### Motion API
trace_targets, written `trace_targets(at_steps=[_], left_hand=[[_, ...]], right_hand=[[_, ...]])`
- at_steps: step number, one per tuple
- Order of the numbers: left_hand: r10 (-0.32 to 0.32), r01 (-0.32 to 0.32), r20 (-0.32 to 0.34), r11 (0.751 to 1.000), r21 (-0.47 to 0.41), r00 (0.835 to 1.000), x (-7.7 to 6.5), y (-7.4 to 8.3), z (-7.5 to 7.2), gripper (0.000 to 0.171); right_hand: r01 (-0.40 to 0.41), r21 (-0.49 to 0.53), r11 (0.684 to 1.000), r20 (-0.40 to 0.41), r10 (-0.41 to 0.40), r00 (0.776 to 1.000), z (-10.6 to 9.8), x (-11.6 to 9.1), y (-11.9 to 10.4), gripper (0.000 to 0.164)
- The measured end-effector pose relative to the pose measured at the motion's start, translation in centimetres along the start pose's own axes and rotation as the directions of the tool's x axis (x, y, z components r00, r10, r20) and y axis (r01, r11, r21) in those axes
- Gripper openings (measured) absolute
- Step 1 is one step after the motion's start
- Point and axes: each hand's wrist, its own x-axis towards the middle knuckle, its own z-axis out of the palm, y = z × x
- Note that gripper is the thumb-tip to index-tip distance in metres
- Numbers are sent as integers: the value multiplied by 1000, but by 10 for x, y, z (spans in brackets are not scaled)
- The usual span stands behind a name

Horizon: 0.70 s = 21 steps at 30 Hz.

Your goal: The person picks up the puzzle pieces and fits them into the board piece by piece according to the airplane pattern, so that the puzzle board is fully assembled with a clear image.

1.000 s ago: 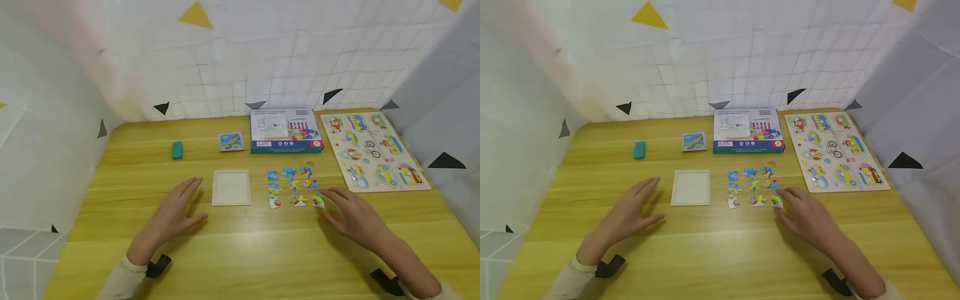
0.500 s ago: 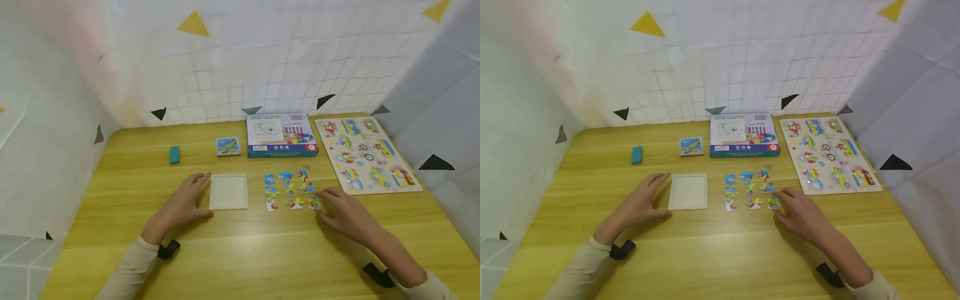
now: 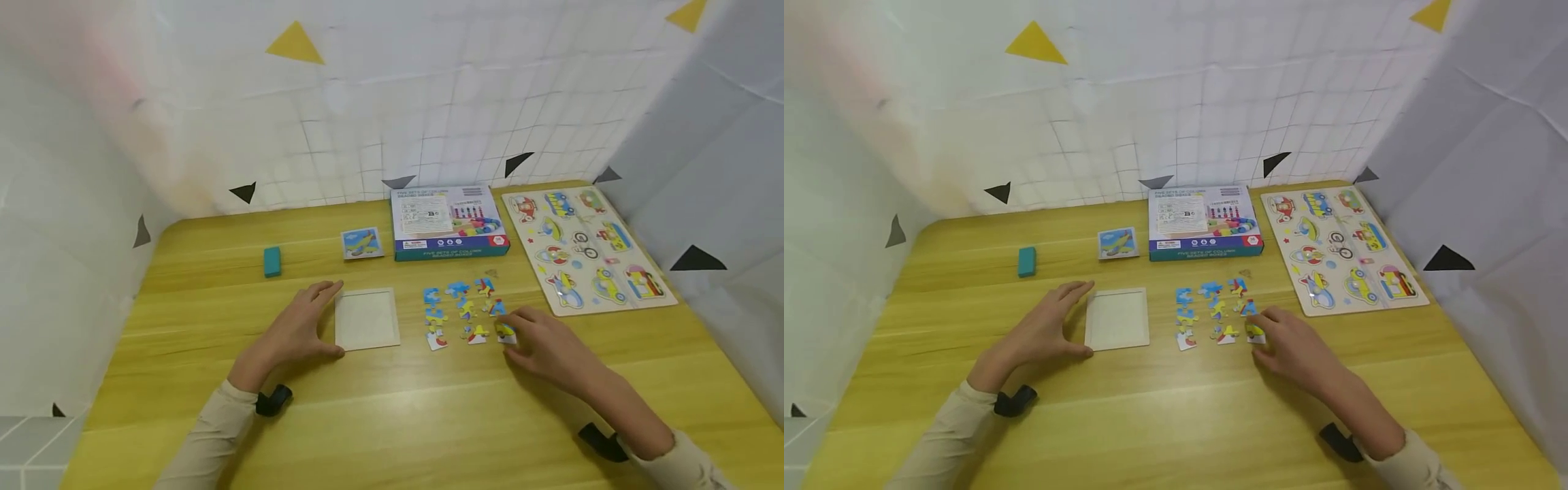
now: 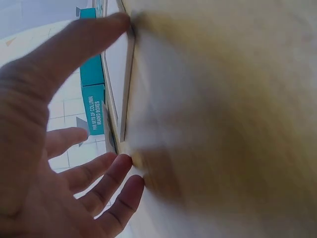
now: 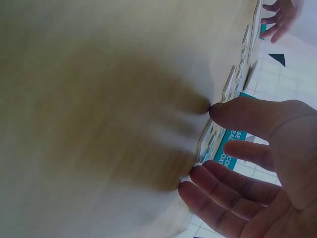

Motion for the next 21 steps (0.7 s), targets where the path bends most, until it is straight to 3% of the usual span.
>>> trace_targets(at_steps=[4,21], left_hand=[[26,-26,13,1000,-3,1000,2,-1,-2,117],[10,-10,71,1000,0,997,13,2,1,119]], right_hand=[[7,-8,1000,-10,-8,1000,1,2,1,44],[-53,38,998,40,52,998,-1,7,0,36]])
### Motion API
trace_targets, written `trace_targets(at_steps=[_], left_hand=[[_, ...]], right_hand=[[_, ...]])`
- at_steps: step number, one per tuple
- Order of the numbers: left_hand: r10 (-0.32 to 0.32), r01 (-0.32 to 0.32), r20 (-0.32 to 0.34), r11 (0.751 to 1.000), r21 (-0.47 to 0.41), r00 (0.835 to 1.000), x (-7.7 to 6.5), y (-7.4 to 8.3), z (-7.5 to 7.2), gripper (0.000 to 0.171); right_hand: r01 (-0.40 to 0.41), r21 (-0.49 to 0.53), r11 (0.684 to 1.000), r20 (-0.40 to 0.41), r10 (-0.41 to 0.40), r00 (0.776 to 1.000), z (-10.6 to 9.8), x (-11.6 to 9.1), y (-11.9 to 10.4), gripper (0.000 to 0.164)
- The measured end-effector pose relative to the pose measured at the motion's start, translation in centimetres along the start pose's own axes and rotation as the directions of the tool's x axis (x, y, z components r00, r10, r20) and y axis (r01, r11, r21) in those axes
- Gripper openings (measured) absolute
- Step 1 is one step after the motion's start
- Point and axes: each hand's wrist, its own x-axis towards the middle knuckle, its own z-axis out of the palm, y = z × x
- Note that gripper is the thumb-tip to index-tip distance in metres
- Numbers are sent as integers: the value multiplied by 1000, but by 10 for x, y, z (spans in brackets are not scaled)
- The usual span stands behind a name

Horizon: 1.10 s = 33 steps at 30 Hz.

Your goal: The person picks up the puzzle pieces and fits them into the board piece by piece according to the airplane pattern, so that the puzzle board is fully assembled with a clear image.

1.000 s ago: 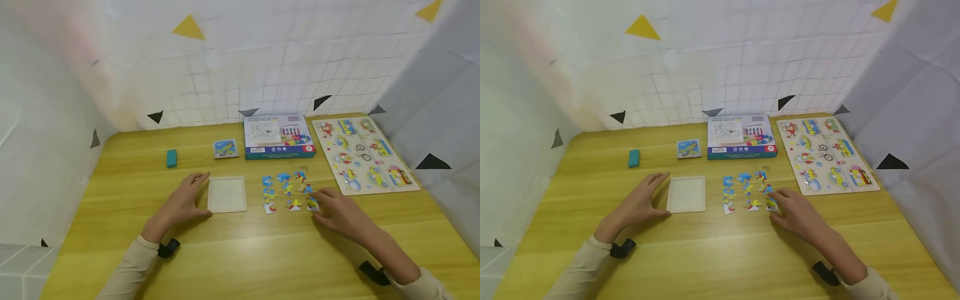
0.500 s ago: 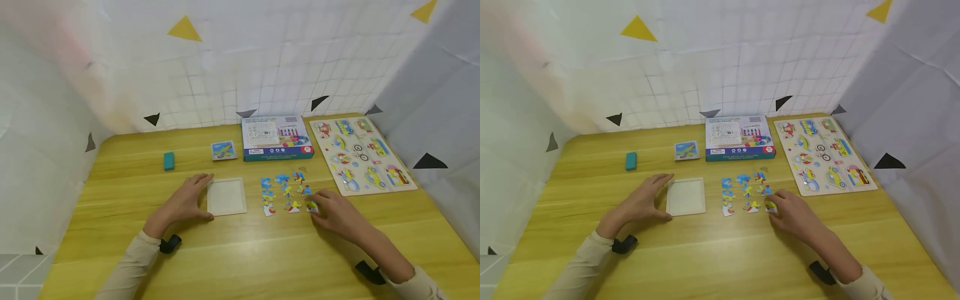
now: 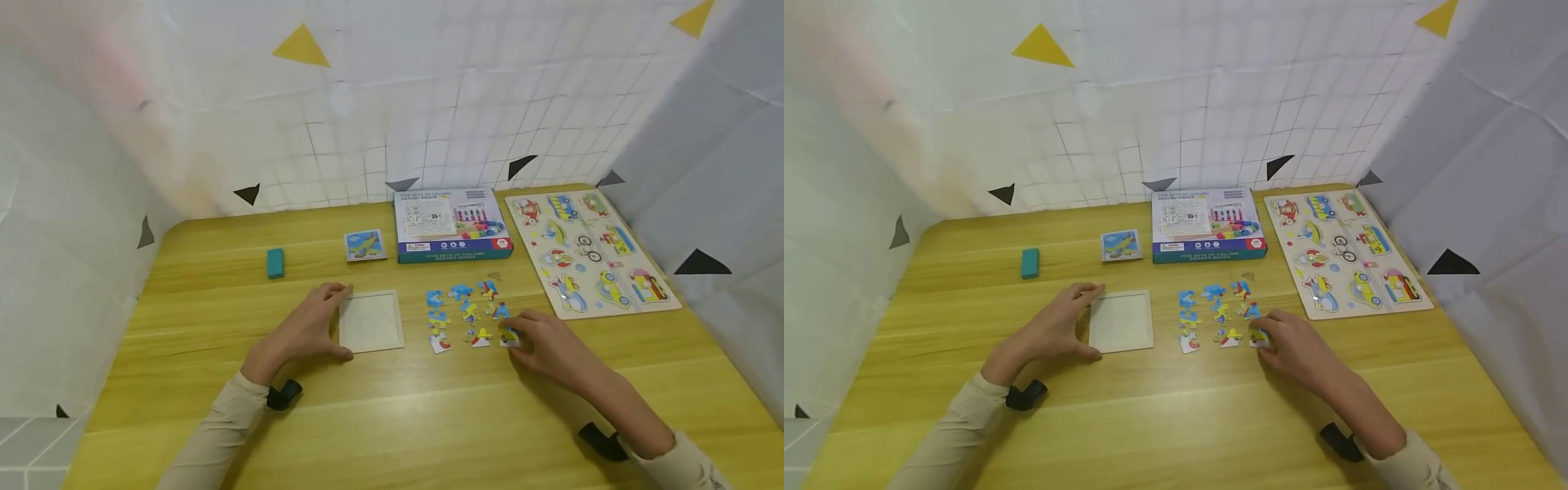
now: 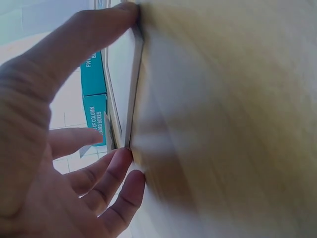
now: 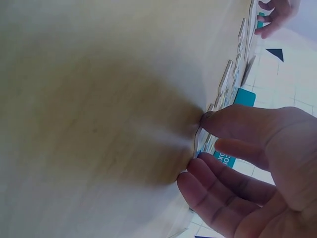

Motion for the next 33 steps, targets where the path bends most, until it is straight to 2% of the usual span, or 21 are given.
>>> trace_targets(at_steps=[7,12,25,33], left_hand=[[0,0,21,1000,-12,1000,3,4,-3,110],[-19,20,35,1000,-20,999,6,4,-4,111],[-63,65,71,998,-24,995,9,4,-8,111],[-55,58,75,997,-48,996,11,2,-4,109]], right_hand=[[-34,63,997,28,32,999,-3,4,1,36],[-57,80,995,27,55,998,-4,6,3,32],[-3,73,997,-24,5,1000,1,10,1,29],[2,103,995,-39,2,999,-4,7,-10,30]])
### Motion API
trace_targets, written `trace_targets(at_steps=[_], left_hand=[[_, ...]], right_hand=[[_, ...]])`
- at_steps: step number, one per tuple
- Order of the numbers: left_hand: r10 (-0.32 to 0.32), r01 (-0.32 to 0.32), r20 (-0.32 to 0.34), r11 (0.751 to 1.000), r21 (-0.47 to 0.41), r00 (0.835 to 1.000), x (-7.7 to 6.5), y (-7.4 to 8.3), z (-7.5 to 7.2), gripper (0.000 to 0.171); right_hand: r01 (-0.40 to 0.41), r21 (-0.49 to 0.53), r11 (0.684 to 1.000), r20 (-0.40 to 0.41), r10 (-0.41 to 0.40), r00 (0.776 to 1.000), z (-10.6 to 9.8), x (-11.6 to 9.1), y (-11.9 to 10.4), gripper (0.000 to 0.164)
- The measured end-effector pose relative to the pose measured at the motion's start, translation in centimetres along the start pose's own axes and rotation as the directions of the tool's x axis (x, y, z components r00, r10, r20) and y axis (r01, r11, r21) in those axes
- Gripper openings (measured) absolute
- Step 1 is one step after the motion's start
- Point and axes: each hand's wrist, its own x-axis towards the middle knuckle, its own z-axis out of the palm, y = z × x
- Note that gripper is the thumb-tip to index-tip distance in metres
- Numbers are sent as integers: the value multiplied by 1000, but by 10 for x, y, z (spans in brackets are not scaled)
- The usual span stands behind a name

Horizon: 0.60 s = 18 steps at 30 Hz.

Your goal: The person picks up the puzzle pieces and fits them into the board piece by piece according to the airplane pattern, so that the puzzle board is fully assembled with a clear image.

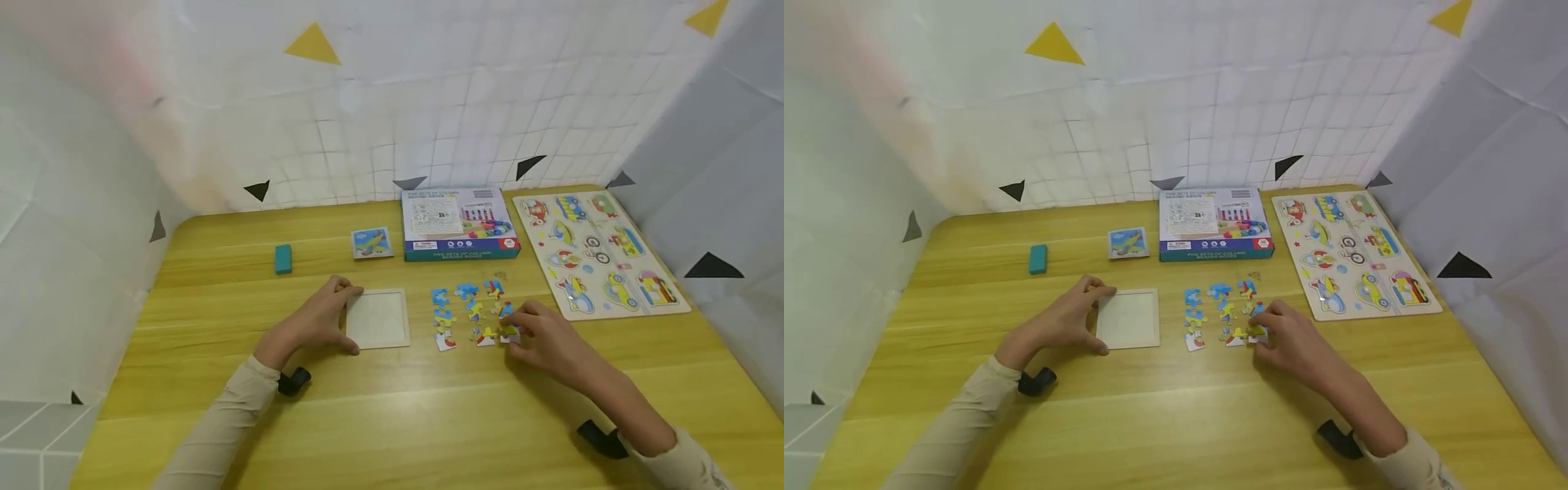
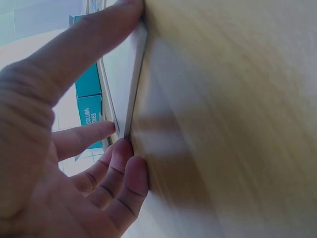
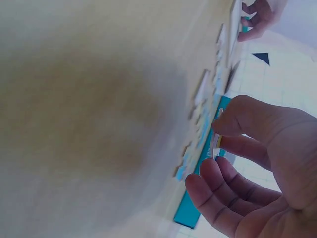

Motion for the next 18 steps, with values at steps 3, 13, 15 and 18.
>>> trace_targets(at_steps=[3,13,15,18], left_hand=[[-6,5,-1,1000,-12,1000,0,0,1,109],[10,-11,-13,1000,-23,1000,0,-2,4,109],[19,-19,-20,1000,-24,1000,-1,-2,4,109],[12,-12,-16,1000,-27,1000,-1,-2,3,109]], right_hand=[[19,2,1000,-14,-19,1000,-2,3,-6,30],[75,4,997,-37,-75,997,-4,11,-21,29],[85,0,996,-41,-85,996,-5,13,-24,29],[94,-6,996,-41,-94,995,-5,16,-27,28]])
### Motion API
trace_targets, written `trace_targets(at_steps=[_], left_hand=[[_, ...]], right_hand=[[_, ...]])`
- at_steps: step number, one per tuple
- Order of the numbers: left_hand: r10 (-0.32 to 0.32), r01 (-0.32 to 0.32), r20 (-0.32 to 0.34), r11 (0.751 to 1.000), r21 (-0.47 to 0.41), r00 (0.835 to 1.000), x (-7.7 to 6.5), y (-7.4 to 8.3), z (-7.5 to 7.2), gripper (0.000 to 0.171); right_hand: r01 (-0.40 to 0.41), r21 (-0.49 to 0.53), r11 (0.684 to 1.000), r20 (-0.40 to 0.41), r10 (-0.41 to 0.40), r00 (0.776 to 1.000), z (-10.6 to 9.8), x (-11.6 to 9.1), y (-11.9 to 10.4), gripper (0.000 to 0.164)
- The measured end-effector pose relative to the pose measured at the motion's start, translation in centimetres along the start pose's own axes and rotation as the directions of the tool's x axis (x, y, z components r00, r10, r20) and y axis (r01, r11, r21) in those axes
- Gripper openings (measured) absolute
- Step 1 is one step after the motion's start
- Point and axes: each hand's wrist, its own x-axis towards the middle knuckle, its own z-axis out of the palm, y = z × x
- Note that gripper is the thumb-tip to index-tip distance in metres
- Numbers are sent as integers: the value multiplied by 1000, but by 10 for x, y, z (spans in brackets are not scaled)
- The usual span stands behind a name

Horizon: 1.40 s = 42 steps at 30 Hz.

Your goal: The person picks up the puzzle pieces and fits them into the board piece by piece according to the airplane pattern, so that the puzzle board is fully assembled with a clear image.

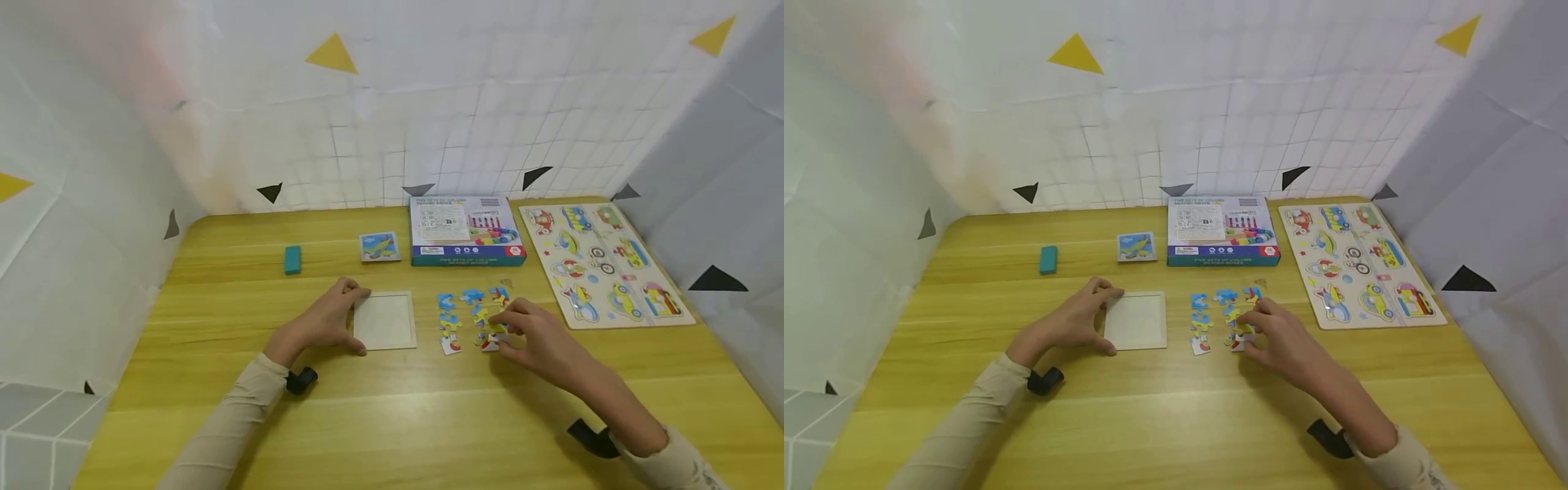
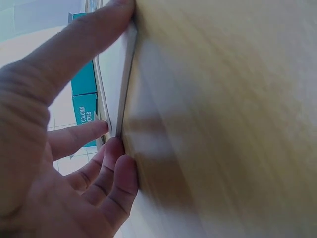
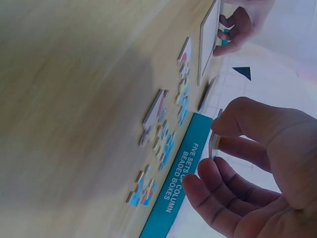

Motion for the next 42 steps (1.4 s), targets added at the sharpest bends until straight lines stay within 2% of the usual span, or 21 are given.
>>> trace_targets(at_steps=[10,16,27,38,42], left_hand=[[8,-8,16,1000,-16,1000,0,4,-1,109],[-19,19,14,1000,-14,1000,-3,6,-1,109],[-23,24,16,1000,-12,1000,0,3,1,109],[-31,31,11,999,-13,999,-1,5,2,109],[-24,24,15,1000,-7,1000,0,6,2,109]], right_hand=[[13,35,999,18,-14,1000,5,10,-9,28],[19,60,998,27,-21,999,8,17,-15,29],[70,66,995,39,-72,997,11,30,-26,29],[105,87,991,64,-111,992,19,46,-40,29],[141,99,985,58,-147,987,23,53,-43,28]])
